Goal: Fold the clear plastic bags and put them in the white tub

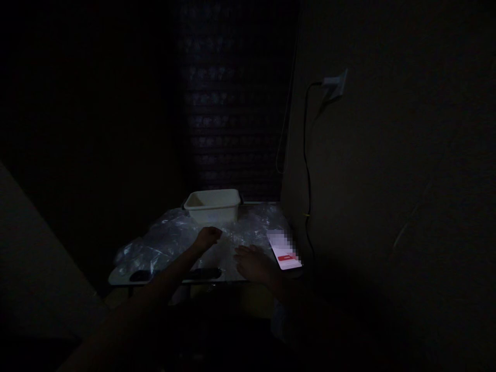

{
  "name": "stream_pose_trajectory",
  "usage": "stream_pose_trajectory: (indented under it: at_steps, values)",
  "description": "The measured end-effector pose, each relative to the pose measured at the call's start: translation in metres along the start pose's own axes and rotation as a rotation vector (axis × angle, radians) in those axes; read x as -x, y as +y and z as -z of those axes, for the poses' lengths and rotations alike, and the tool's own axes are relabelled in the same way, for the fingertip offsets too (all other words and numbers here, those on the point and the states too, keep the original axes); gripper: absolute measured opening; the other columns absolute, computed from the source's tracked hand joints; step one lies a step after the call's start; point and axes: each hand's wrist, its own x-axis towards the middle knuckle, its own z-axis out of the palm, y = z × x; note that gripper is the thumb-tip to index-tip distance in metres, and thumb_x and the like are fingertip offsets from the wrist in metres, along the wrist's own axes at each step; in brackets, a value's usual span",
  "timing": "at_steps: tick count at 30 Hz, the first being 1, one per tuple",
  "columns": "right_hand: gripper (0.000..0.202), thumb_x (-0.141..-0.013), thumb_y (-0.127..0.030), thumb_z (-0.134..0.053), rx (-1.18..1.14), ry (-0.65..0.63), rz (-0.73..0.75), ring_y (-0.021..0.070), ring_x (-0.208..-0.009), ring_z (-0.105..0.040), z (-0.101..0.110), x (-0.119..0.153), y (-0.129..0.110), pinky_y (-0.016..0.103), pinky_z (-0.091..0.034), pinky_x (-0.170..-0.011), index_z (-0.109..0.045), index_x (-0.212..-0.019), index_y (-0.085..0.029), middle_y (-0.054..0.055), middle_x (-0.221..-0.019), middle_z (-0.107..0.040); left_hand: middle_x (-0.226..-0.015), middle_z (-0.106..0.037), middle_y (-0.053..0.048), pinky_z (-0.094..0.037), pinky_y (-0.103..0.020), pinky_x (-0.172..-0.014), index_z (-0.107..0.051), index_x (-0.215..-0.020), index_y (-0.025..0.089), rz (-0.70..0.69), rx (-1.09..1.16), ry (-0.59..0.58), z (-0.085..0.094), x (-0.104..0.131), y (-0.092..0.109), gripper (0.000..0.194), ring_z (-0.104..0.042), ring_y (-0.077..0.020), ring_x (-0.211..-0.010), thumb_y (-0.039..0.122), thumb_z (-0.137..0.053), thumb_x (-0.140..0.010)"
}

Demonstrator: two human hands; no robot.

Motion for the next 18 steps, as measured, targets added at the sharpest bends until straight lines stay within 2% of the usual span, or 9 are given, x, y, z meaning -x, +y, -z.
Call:
stream_pose_trajectory:
  at_steps: [5,10,13,18]
  values:
    - [0.029,-0.068,-0.016,-0.033,0.024,-0.021,0.040,0.0160,-0.104,-0.030,0.004,-0.011,-0.003,0.035,-0.021,-0.082,-0.048,-0.093,-0.016,0.007,-0.109,-0.042,-0.068,-0.058,-0.006,-0.042,-0.021,-0.052,-0.057,-0.069,0.009,0.025,0.061,-0.009,-0.004,0.001,0.007,0.015,-0.053,-0.0144,-0.066,0.014,-0.047,-0.059]
    - [0.025,-0.067,-0.013,-0.033,0.014,-0.033,-0.014,0.0156,-0.096,-0.038,0.007,-0.015,-0.003,0.031,-0.025,-0.078,-0.053,-0.083,-0.014,0.007,-0.096,-0.051,-0.075,-0.057,-0.005,-0.044,-0.019,-0.048,-0.055,-0.077,0.009,0.035,0.143,-0.022,-0.007,0.006,0.019,0.019,-0.053,-0.0118,-0.063,0.016,-0.043,-0.063]
    - [0.025,-0.067,-0.012,-0.035,0.001,-0.064,-0.050,0.0146,-0.090,-0.042,0.009,-0.013,-0.004,0.029,-0.027,-0.076,-0.053,-0.085,-0.014,0.007,-0.092,-0.053,-0.076,-0.056,-0.005,-0.045,-0.018,-0.046,-0.054,-0.076,0.009,0.046,0.186,-0.034,-0.011,0.007,0.026,0.018,-0.052,-0.0109,-0.063,0.016,-0.042,-0.064]
    - [0.027,-0.067,-0.012,-0.036,-0.033,-0.086,-0.030,0.0138,-0.088,-0.043,0.009,-0.007,-0.007,0.027,-0.026,-0.076,-0.052,-0.088,-0.015,0.006,-0.091,-0.053,-0.076,-0.054,-0.005,-0.045,-0.018,-0.042,-0.053,-0.076,0.009,0.075,0.237,-0.072,-0.023,0.006,0.036,0.017,-0.051,-0.0118,-0.065,0.015,-0.042,-0.064]
